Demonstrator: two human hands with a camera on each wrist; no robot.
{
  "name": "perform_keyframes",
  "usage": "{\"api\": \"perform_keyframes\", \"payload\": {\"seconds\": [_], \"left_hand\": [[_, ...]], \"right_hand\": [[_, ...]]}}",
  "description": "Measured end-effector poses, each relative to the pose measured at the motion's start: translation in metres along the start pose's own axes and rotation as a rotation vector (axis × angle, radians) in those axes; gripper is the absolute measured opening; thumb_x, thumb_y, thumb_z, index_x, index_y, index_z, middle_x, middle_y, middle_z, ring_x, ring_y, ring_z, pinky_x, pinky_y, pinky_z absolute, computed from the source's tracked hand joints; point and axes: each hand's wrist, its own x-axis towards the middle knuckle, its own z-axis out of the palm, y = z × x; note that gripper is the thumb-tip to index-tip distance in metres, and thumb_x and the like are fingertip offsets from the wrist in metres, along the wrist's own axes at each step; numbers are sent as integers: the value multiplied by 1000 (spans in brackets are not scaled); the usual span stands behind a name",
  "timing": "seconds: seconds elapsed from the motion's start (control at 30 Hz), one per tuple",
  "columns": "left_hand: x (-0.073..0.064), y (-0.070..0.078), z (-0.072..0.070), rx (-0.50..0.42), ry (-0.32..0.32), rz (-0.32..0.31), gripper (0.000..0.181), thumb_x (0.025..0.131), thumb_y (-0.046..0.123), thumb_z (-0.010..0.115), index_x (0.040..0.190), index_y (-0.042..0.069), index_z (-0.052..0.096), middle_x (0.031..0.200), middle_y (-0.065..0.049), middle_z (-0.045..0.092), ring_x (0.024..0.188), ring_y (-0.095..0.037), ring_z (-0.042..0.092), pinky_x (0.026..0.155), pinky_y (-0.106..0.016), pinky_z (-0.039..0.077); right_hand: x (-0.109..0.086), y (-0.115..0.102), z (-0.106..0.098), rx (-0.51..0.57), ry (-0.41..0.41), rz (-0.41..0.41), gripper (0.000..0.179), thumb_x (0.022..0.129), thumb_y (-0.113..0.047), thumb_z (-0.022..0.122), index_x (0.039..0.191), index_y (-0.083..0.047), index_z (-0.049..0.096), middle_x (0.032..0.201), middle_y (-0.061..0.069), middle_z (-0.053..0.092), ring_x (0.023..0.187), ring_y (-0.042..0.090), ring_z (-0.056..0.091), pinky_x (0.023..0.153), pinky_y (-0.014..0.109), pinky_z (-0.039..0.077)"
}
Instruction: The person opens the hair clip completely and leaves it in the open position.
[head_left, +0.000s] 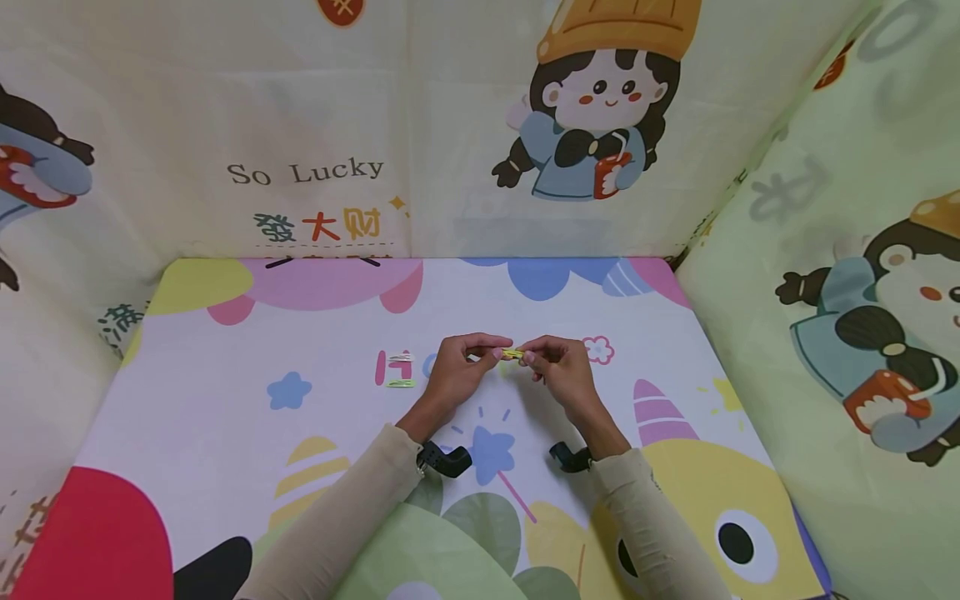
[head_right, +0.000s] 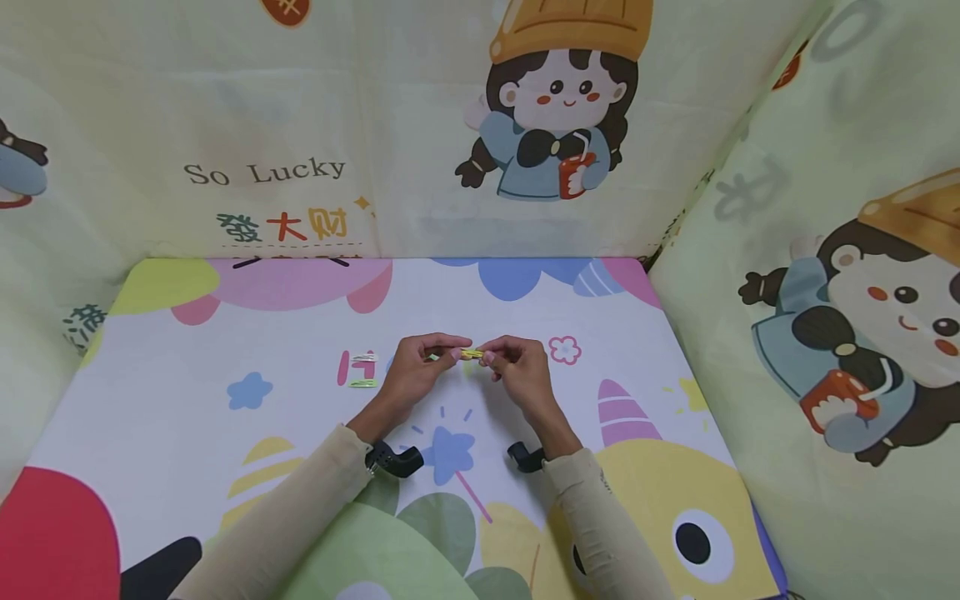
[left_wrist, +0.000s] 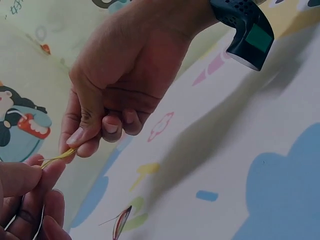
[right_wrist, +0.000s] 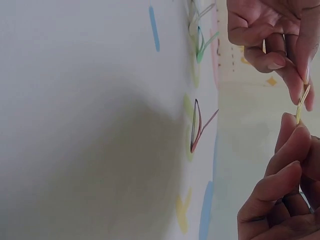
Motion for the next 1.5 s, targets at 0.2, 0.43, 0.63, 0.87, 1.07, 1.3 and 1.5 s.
{"api": "perform_keyframes", "payload": {"seconds": [0.2,0.43,0.63,0.87,1.07,1.3,1.5], "left_hand": [[0,0,1,-14,8,0,19,102,13,72,117,16,82,117,-3,79,100,-17,65,76,-22,49],[1,-3,1,-11,20,-22,18,102,14,72,115,19,83,116,0,78,99,-18,64,75,-22,49],[2,-3,2,72,33,31,17,102,14,72,115,20,82,112,2,79,98,-17,65,79,-26,49],[4,-4,4,390,69,207,16,99,14,76,114,18,81,95,2,77,92,-17,63,82,-32,48],[4,-4,6,605,90,290,19,92,17,85,111,15,82,101,0,78,96,-20,57,82,-34,50],[3,-6,7,732,108,356,18,90,18,87,107,14,83,99,-1,76,96,-19,55,80,-33,53],[3,-8,8,787,88,331,17,90,21,87,105,14,83,94,-1,73,96,-19,53,76,-32,54]], "right_hand": [[-1,1,1,10,0,1,10,99,-9,74,103,-3,80,86,8,77,66,17,60,62,32,53],[-1,0,1,33,-11,4,10,99,-9,74,102,-2,80,84,5,77,67,18,60,61,33,53],[-2,-2,1,37,-21,9,11,100,-11,74,103,-2,79,85,6,78,66,17,60,62,33,53],[-1,-2,-1,33,-34,10,12,101,-11,73,105,-2,79,85,6,77,64,16,58,62,33,53],[-1,1,-4,28,-71,-8,12,101,-11,73,108,-3,78,91,12,78,67,17,59,62,30,52],[0,5,-7,-80,-108,-50,13,99,-9,74,111,-7,79,97,23,74,74,22,64,63,25,53],[2,8,-9,-216,-112,-92,17,93,-4,80,108,-12,81,92,13,76,79,26,62,61,27,50]]}}
